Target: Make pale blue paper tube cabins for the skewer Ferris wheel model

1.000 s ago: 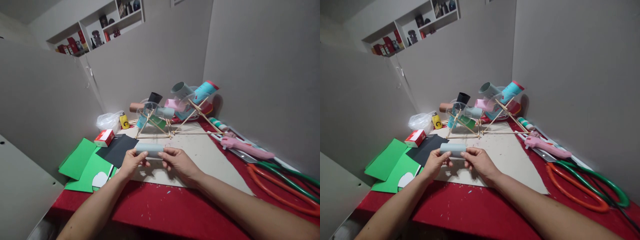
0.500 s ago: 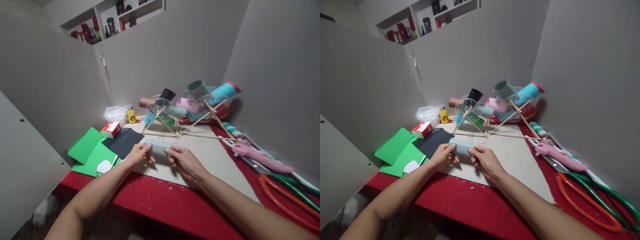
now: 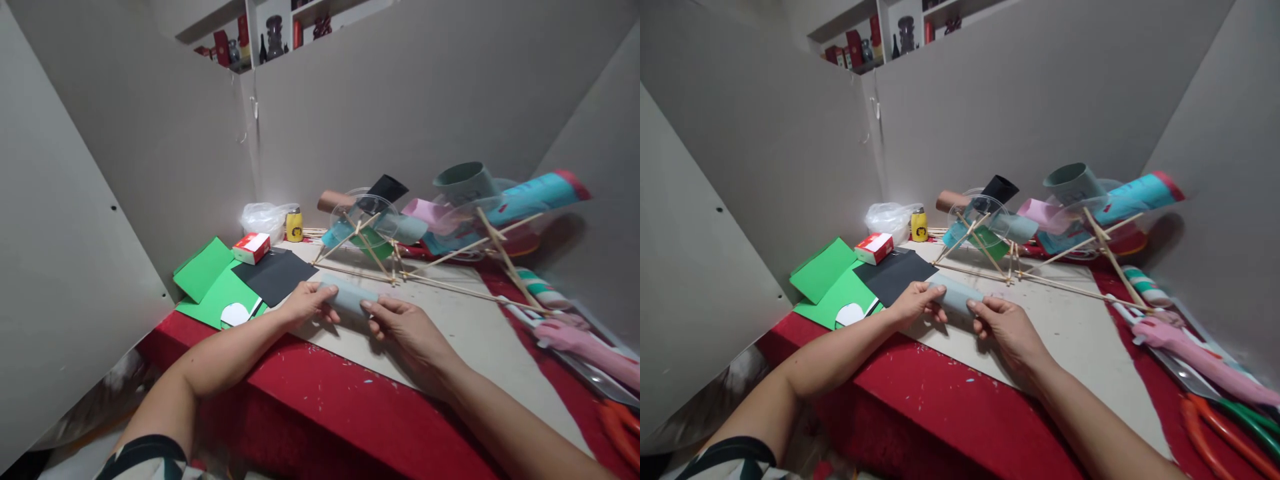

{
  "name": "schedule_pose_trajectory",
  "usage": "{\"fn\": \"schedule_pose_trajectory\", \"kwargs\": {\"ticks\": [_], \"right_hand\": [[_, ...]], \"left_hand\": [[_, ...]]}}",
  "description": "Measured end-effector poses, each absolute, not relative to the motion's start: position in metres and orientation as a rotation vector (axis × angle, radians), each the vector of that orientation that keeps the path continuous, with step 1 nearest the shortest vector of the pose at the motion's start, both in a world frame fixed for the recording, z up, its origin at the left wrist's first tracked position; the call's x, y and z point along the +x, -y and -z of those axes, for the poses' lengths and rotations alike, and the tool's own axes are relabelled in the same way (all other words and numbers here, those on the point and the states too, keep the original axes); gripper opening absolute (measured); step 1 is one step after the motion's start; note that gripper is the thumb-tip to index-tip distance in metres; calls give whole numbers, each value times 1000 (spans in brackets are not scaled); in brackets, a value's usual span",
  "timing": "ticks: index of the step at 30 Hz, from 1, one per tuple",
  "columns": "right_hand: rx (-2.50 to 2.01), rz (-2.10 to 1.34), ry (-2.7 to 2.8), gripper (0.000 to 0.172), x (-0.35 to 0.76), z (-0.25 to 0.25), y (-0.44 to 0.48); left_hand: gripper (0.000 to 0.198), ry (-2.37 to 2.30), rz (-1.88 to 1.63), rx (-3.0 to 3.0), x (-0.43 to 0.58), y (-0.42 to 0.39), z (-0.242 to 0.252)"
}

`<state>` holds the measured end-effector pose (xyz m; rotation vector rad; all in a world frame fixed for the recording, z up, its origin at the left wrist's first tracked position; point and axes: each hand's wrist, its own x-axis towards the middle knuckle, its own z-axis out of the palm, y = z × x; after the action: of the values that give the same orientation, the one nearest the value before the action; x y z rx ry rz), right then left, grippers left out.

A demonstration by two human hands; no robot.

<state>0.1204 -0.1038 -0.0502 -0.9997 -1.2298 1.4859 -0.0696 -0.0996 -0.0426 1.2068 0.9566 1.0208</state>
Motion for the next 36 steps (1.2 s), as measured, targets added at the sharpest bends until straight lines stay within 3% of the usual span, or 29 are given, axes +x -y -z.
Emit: {"fn": "schedule_pose_trajectory", "kwargs": {"ticks": [36], "right_hand": [[-969, -1473, 1299, 38, 126, 68, 83]], "left_hand": [[55, -863, -972, 1241, -68, 88, 51]]}}
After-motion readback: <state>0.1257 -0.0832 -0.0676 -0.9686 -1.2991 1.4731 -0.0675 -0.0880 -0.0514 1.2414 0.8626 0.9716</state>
